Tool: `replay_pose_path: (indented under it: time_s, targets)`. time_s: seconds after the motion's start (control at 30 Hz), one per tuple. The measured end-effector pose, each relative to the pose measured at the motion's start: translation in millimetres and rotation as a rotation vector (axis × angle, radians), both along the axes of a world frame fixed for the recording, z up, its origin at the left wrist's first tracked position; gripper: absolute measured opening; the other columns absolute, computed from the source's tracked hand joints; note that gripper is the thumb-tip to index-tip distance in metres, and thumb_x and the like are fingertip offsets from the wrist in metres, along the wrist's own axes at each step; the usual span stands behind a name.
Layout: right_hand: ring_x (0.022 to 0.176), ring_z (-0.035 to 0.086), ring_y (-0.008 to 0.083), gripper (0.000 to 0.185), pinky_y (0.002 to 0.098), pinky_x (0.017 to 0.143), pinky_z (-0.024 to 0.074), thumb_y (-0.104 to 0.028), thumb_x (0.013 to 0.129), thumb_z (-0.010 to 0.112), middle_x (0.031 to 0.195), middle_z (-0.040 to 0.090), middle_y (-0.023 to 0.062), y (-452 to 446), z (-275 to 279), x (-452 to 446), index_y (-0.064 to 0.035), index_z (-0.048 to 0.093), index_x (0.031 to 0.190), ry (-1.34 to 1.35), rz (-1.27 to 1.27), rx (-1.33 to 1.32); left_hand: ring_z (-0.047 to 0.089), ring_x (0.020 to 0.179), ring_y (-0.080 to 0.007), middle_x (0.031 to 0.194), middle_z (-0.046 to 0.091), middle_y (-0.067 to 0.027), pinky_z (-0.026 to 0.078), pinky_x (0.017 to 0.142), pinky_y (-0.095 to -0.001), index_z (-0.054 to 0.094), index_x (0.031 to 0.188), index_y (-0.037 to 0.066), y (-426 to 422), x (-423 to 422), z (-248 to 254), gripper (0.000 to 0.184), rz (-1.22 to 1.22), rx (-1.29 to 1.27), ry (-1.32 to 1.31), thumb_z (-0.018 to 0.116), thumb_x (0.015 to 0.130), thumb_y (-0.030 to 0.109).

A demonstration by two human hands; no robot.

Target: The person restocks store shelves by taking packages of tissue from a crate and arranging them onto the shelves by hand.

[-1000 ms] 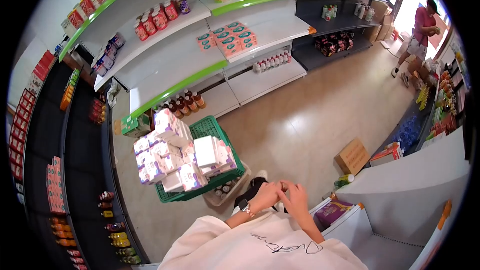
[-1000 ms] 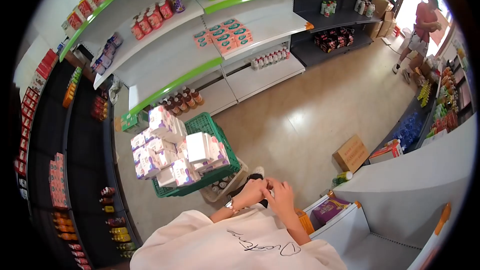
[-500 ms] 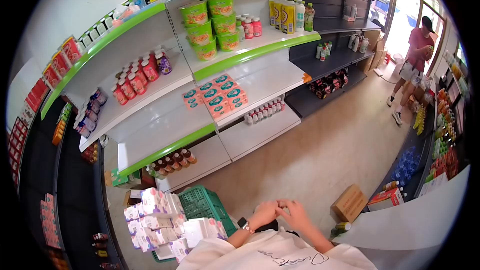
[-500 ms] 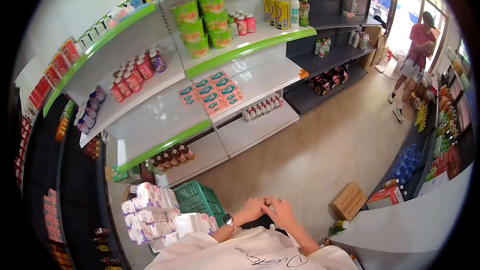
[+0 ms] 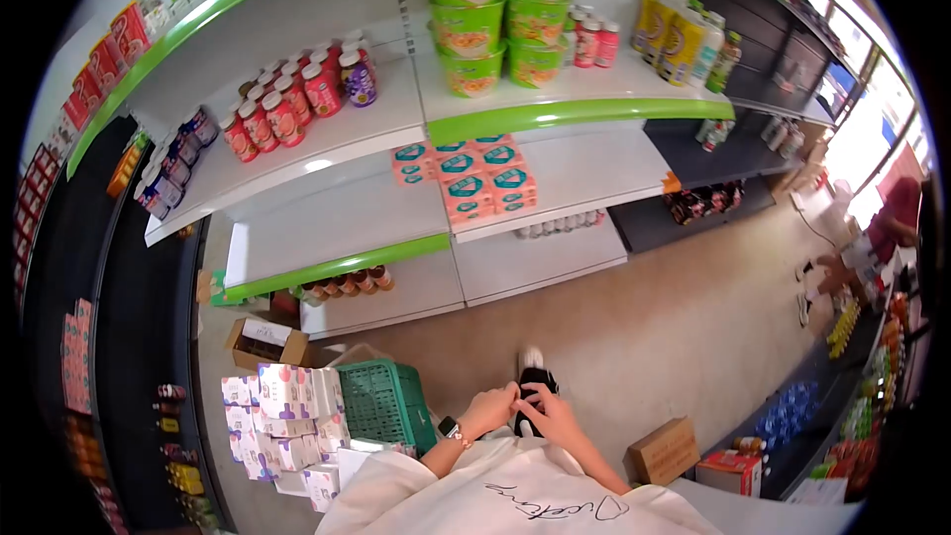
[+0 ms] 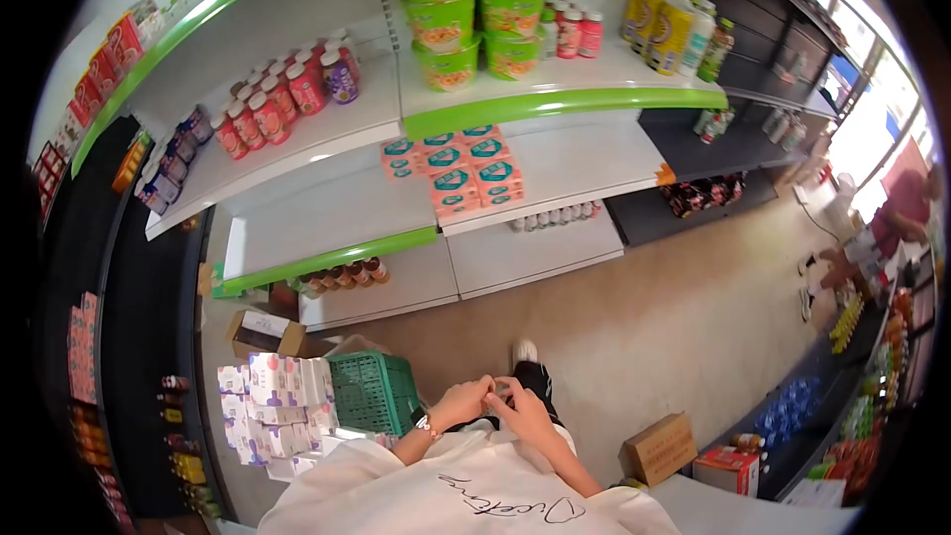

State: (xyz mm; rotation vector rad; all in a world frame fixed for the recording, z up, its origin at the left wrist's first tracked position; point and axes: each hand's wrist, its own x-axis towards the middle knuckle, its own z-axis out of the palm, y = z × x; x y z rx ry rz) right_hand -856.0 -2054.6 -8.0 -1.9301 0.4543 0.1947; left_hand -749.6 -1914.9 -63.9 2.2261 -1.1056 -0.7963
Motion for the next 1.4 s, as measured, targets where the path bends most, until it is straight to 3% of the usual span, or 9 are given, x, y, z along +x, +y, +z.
replay_pose_path:
  time_s: [0.23, 0.33, 0.4, 0.43, 0.53, 0.63, 0.67, 0.77, 1.4]
  targets:
    - [0.097, 0.059, 0.0296, 0.046, 0.0380, 0.085, 0.0476, -0.036, 0.090, 0.061, 0.111, 0.063, 0.0168, -59, -49, 138, -0.0049, 0.055, 0.123, -0.067, 0.379, 0.043, 0.062, 0.094, -0.0427, 0.099, 0.066, -0.0235, 0.049, 0.079, -0.0513, 0.056, 0.107, 0.007, -18, 125, -18, 0.046, 0.539, 0.175, 0.153, 0.039, 0.096, 0.048]
    - [0.101, 0.060, 0.0304, 0.047, 0.0384, 0.087, 0.0471, -0.037, 0.090, 0.061, 0.113, 0.063, 0.0183, -89, -26, 224, -0.0033, 0.054, 0.123, 0.024, 0.553, 0.040, 0.061, 0.095, -0.0436, 0.099, 0.064, -0.0263, 0.048, 0.080, -0.0504, 0.052, 0.123, 0.003, -22, 239, -92, 0.055, 0.654, 0.088, 0.186, 0.033, 0.098, 0.048]
    - [0.102, 0.060, 0.0308, 0.048, 0.0393, 0.088, 0.0466, -0.037, 0.090, 0.061, 0.113, 0.063, 0.0172, -112, -30, 289, -0.0040, 0.054, 0.124, 0.035, 0.623, 0.035, 0.060, 0.088, -0.0444, 0.093, 0.062, -0.0261, 0.048, 0.080, -0.0502, 0.046, 0.132, 0.001, -11, 310, -192, 0.060, 0.544, -0.389, -0.542, 0.024, 0.100, 0.047]
    - [0.102, 0.059, 0.0310, 0.048, 0.0398, 0.088, 0.0464, -0.037, 0.090, 0.061, 0.113, 0.063, 0.0166, -121, -40, 317, -0.0044, 0.053, 0.124, 0.044, 0.652, 0.037, 0.060, 0.086, -0.0436, 0.093, 0.062, -0.0245, 0.047, 0.080, -0.0503, 0.043, 0.134, 0.001, -17, 339, -156, 0.055, 0.668, -0.141, -0.189, 0.025, 0.101, 0.041]
    - [0.107, 0.055, 0.0320, 0.048, 0.0416, 0.092, 0.0431, -0.036, 0.089, 0.061, 0.121, 0.059, 0.0135, -143, -81, 448, -0.0057, 0.052, 0.125, -0.370, 0.651, -0.218, 0.058, 0.098, -0.0422, 0.103, 0.061, -0.0245, 0.047, 0.086, -0.0482, 0.040, 0.137, 0.000, -12, 478, -166, 0.054, 0.744, 0.086, -0.277, 0.036, 0.099, 0.037]
    - [0.113, 0.053, 0.0310, 0.051, 0.0415, 0.096, 0.0401, -0.033, 0.085, 0.067, 0.120, 0.059, 0.0133, -139, -89, 535, -0.0061, 0.051, 0.127, -0.427, 0.626, -0.412, 0.056, 0.110, -0.0389, 0.110, 0.058, -0.0283, 0.052, 0.083, -0.0406, 0.035, 0.140, -0.003, -25, 542, -162, 0.066, 1.242, -0.098, 0.107, 0.050, 0.094, 0.042]
    - [0.116, 0.053, 0.0297, 0.054, 0.0409, 0.098, 0.0390, -0.031, 0.084, 0.069, 0.121, 0.060, 0.0125, -132, -89, 558, -0.0067, 0.051, 0.129, -0.397, 0.600, -0.459, 0.056, 0.112, -0.0363, 0.109, 0.058, -0.0286, 0.053, 0.080, -0.0378, 0.032, 0.140, -0.004, -20, 570, -191, 0.072, 1.178, -0.133, -0.170, 0.051, 0.092, 0.046]
    - [0.116, 0.052, 0.0310, 0.054, 0.0410, 0.098, 0.0400, -0.033, 0.084, 0.066, 0.116, 0.061, 0.0163, -109, -76, 603, -0.0052, 0.051, 0.128, -0.360, 0.446, -0.734, 0.056, 0.111, -0.0340, 0.110, 0.058, -0.0268, 0.053, 0.078, -0.0361, 0.030, 0.141, -0.002, -28, 635, -207, 0.073, 1.189, -0.250, -0.088, 0.051, 0.092, 0.047]
    - [0.124, 0.044, 0.0250, 0.056, 0.0408, 0.102, 0.0369, -0.035, 0.095, 0.049, 0.134, 0.047, 0.0138, -119, -153, 657, -0.0041, 0.037, 0.140, -0.339, 0.451, -0.309, 0.058, 0.102, -0.0189, 0.117, 0.055, -0.0155, 0.050, 0.067, -0.0254, 0.020, 0.145, 0.006, -51, 635, -186, 0.078, 1.152, -0.884, 0.412, 0.051, 0.092, 0.053]
